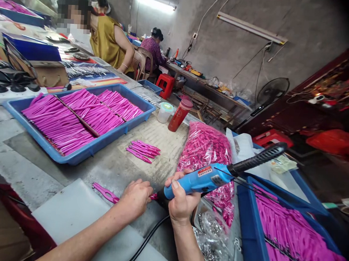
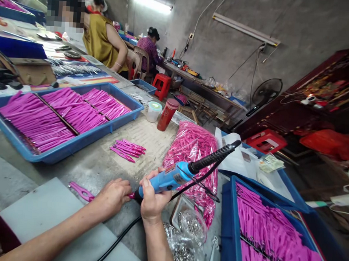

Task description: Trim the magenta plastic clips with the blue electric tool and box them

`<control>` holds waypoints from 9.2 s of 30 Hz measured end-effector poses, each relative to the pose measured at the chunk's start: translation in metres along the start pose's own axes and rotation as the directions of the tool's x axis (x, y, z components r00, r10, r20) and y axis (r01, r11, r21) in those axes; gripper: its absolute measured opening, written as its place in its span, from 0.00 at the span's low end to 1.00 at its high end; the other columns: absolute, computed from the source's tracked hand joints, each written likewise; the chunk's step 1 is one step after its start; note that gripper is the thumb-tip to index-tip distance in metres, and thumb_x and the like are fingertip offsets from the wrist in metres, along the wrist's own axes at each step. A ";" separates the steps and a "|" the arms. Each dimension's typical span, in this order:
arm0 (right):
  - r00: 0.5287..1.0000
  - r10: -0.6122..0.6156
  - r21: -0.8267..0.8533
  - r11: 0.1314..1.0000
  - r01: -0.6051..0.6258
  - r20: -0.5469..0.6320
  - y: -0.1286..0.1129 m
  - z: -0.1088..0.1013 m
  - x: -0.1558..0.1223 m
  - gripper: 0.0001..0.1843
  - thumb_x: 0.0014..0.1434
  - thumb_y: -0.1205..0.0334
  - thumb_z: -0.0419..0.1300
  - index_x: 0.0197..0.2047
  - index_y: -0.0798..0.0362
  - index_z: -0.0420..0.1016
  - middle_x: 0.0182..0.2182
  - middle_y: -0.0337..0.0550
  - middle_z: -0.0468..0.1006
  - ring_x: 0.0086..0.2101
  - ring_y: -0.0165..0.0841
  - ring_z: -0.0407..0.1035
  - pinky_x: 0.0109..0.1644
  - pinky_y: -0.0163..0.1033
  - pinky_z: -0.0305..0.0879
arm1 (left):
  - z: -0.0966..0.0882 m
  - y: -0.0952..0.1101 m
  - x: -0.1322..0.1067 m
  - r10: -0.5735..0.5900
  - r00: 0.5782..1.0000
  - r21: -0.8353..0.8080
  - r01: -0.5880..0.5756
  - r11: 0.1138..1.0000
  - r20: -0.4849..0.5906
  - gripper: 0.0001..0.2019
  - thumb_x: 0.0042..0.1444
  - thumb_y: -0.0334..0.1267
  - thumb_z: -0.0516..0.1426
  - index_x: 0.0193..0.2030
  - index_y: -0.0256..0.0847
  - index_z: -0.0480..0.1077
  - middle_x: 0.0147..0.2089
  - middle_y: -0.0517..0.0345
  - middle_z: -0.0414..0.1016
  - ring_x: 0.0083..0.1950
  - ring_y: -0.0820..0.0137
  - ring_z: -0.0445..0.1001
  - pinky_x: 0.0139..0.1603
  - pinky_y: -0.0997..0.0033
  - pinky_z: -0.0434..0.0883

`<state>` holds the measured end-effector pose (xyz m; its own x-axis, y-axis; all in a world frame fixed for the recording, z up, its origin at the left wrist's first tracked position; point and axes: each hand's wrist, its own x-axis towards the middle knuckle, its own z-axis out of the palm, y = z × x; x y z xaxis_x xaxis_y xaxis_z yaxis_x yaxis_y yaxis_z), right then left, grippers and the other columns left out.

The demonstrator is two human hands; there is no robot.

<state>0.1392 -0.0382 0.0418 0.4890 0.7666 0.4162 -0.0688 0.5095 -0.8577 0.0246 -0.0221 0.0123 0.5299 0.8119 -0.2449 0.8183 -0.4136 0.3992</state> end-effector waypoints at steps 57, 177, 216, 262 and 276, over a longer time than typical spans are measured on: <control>0.897 0.181 0.146 0.980 -0.132 -0.403 -0.019 -0.064 -0.011 0.22 0.43 0.59 0.60 0.40 0.55 0.56 0.22 0.34 0.64 0.19 0.28 0.64 0.25 0.35 0.60 | -0.014 -0.002 -0.005 0.009 0.997 0.018 -0.007 1.000 -0.081 0.15 0.62 0.34 0.37 0.39 0.38 0.64 0.38 0.54 0.67 0.37 0.70 0.69 0.40 0.72 0.64; 0.861 0.264 0.235 0.956 -0.175 -0.434 -0.015 -0.065 -0.009 0.26 0.41 0.57 0.60 0.41 0.55 0.54 0.21 0.32 0.65 0.18 0.29 0.64 0.24 0.35 0.59 | -0.013 -0.010 0.009 -0.017 0.995 -0.035 0.013 0.999 -0.098 0.12 0.60 0.35 0.47 0.38 0.37 0.71 0.39 0.53 0.70 0.42 0.70 0.68 0.44 0.74 0.63; 0.989 0.086 0.051 0.995 -0.080 -0.119 -0.002 0.009 0.018 0.20 0.44 0.61 0.60 0.39 0.56 0.56 0.22 0.33 0.65 0.18 0.26 0.63 0.23 0.33 0.60 | -0.002 -0.001 0.008 -0.075 0.996 0.105 0.079 0.991 -0.049 0.13 0.60 0.36 0.46 0.36 0.40 0.71 0.40 0.54 0.69 0.45 0.64 0.65 0.43 0.67 0.61; 0.999 -0.010 -0.020 1.000 0.011 0.034 0.005 0.017 0.012 0.18 0.46 0.65 0.59 0.40 0.56 0.57 0.22 0.33 0.64 0.20 0.25 0.62 0.25 0.32 0.62 | 0.005 0.000 0.009 -0.027 0.995 0.072 0.034 0.997 -0.095 0.14 0.58 0.28 0.44 0.37 0.37 0.71 0.39 0.53 0.70 0.43 0.64 0.64 0.43 0.66 0.62; 0.988 -0.030 0.015 0.999 0.033 -0.151 -0.016 -0.024 0.005 0.16 0.50 0.64 0.58 0.40 0.55 0.57 0.25 0.34 0.65 0.21 0.26 0.65 0.27 0.34 0.62 | 0.007 0.003 0.003 0.097 0.991 0.161 -0.081 0.984 -0.097 0.12 0.61 0.34 0.46 0.36 0.39 0.71 0.38 0.54 0.69 0.41 0.67 0.64 0.40 0.67 0.62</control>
<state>0.1638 -0.0518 0.0507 0.6166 0.6831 0.3913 -0.0662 0.5403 -0.8389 0.0303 -0.0238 0.0060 0.5827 0.8041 -0.1179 0.7980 -0.5386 0.2704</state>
